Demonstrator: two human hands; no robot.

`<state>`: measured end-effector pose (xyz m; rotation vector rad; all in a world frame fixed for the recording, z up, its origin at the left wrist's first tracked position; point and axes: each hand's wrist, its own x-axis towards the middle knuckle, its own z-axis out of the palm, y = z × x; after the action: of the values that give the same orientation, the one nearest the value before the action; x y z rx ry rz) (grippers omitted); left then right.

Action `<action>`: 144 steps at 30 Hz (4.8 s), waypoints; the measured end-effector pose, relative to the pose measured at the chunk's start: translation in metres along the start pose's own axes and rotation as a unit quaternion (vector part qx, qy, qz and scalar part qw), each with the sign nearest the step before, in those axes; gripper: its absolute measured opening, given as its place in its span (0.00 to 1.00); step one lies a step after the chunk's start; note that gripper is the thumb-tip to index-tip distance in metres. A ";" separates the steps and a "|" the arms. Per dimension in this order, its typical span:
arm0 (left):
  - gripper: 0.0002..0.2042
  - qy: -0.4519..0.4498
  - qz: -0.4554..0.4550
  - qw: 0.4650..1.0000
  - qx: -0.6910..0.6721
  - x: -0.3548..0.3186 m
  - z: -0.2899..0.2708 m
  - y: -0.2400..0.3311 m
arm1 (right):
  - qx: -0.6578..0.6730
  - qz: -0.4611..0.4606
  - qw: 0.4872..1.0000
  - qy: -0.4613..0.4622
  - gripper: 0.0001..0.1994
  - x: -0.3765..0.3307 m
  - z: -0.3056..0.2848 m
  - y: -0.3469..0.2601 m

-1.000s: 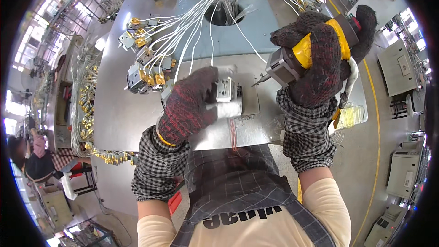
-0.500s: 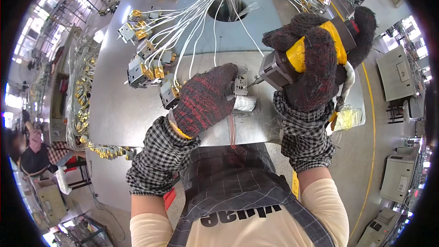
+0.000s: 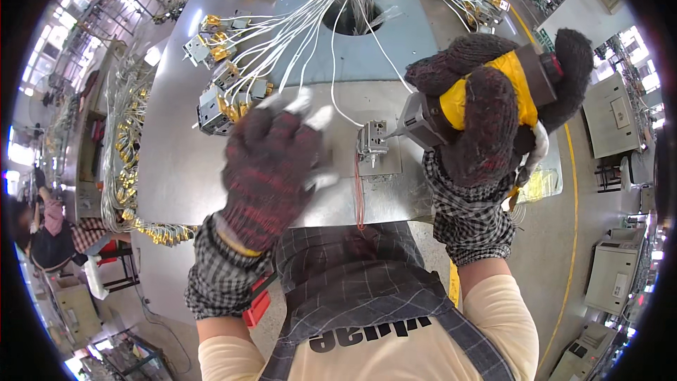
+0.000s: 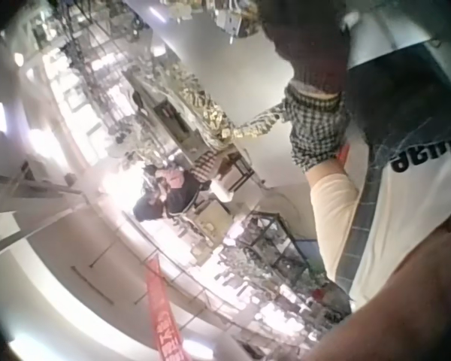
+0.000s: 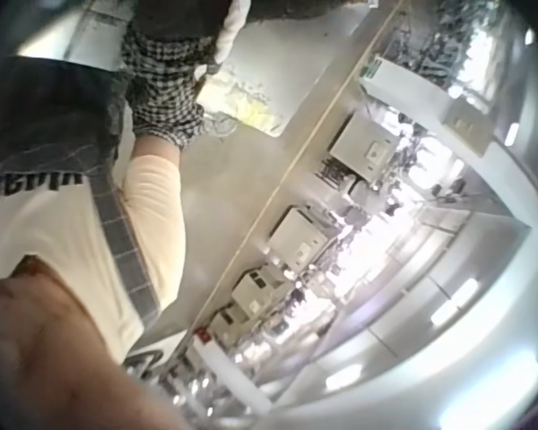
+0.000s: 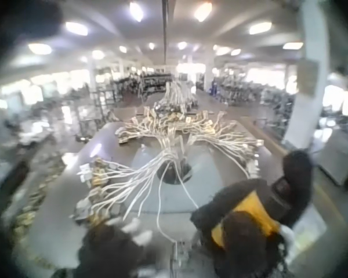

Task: Installing a wiring harness assembly onto a metal base using a powered screwdriver.

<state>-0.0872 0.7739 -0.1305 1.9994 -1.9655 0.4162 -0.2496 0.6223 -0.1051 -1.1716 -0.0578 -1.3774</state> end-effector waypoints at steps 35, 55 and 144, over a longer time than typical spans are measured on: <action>0.33 -0.019 -0.052 0.939 -0.340 0.029 0.043 0.007 | -0.184 -0.186 0.964 0.034 0.23 0.014 -0.021 0.005; 0.26 -0.047 -0.064 0.947 -0.310 0.036 0.043 0.015 | -0.247 -0.051 0.968 -0.005 0.37 -0.008 0.013 0.003; 0.36 0.010 0.020 0.947 -0.319 0.018 0.039 0.016 | -0.212 -0.175 0.961 0.030 0.27 0.021 -0.015 0.005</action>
<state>-0.1029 0.7412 -0.1587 1.5297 -1.8140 -0.1831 -0.2484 0.5963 -0.1012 -1.5256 0.0812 -1.7957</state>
